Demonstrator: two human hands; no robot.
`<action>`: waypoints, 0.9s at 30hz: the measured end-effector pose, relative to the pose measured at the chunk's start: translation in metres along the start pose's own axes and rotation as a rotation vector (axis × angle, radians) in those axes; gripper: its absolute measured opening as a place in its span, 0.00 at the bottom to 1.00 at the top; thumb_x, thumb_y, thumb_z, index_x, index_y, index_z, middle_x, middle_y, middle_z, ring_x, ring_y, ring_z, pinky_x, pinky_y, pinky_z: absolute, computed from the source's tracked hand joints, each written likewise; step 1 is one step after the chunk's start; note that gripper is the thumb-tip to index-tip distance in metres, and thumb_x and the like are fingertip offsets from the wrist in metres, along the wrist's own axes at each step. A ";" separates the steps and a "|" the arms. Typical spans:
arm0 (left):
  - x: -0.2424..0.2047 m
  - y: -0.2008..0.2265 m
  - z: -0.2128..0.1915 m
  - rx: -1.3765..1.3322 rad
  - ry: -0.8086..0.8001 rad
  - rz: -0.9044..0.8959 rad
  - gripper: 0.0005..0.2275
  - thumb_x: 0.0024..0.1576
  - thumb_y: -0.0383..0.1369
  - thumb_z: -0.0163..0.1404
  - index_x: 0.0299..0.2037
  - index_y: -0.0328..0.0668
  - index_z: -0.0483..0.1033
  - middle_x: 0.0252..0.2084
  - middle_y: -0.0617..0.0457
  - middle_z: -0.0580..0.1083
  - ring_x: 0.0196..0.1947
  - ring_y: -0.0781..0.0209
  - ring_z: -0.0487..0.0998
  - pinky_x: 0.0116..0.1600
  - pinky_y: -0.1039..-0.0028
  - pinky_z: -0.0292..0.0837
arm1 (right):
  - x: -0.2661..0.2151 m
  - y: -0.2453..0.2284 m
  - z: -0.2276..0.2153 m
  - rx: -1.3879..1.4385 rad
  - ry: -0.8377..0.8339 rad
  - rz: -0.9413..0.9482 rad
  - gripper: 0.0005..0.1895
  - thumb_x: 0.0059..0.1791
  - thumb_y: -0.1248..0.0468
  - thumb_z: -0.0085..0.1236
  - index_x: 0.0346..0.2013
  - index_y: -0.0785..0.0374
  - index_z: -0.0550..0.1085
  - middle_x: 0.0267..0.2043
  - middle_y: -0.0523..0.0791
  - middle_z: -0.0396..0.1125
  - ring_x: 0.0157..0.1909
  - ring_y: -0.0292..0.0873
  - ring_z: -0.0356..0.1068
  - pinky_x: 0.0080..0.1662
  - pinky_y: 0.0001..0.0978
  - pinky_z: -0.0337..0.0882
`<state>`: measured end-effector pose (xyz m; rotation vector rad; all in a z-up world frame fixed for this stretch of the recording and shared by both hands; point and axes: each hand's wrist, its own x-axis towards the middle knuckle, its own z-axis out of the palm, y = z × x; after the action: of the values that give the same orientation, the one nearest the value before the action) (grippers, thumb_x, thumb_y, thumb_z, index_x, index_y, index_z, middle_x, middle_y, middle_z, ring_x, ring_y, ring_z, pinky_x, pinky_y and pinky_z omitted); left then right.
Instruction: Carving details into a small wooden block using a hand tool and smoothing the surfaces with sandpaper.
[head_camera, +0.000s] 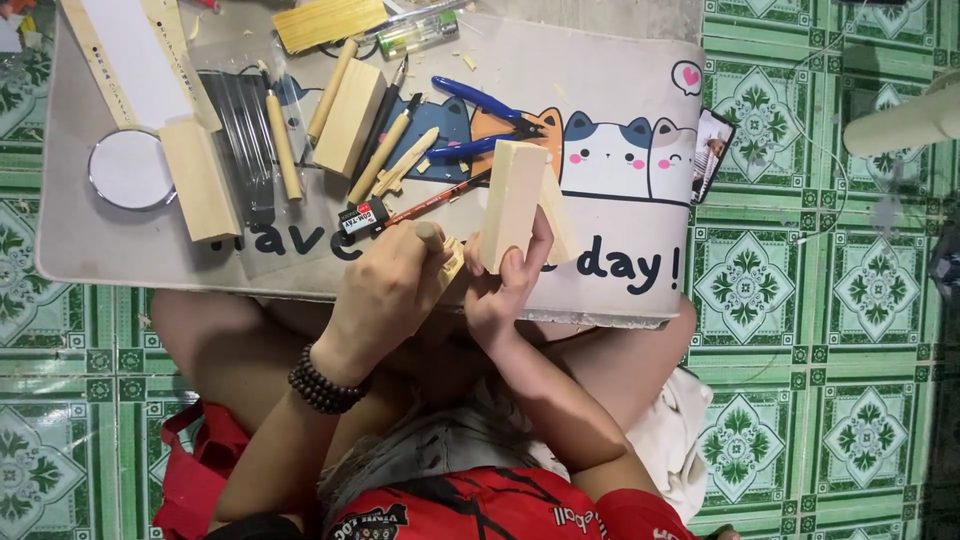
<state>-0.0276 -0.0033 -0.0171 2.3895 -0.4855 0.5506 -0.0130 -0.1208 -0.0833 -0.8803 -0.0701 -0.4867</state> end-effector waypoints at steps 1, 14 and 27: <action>0.000 0.000 0.001 0.023 0.004 0.006 0.04 0.65 0.32 0.48 0.38 0.46 0.68 0.28 0.54 0.66 0.29 0.50 0.75 0.35 0.69 0.74 | 0.000 0.001 -0.001 0.004 0.000 -0.003 0.29 0.55 0.52 0.46 0.67 0.61 0.56 0.17 0.43 0.50 0.19 0.36 0.49 0.28 0.28 0.55; -0.001 0.002 -0.001 -0.036 0.015 -0.031 0.06 0.66 0.32 0.48 0.37 0.44 0.68 0.26 0.52 0.66 0.28 0.48 0.75 0.33 0.67 0.74 | -0.002 0.007 -0.003 -0.014 0.002 -0.022 0.30 0.54 0.54 0.45 0.68 0.64 0.56 0.18 0.42 0.50 0.20 0.36 0.49 0.29 0.28 0.56; -0.003 -0.002 0.002 -0.023 -0.003 -0.030 0.06 0.66 0.34 0.47 0.38 0.45 0.68 0.28 0.51 0.67 0.30 0.48 0.76 0.35 0.66 0.75 | -0.002 0.006 -0.003 -0.043 -0.013 -0.018 0.30 0.54 0.53 0.44 0.67 0.64 0.56 0.18 0.42 0.50 0.20 0.35 0.49 0.29 0.27 0.56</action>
<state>-0.0291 -0.0028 -0.0212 2.3727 -0.4543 0.5251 -0.0125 -0.1194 -0.0897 -0.9257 -0.0798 -0.5014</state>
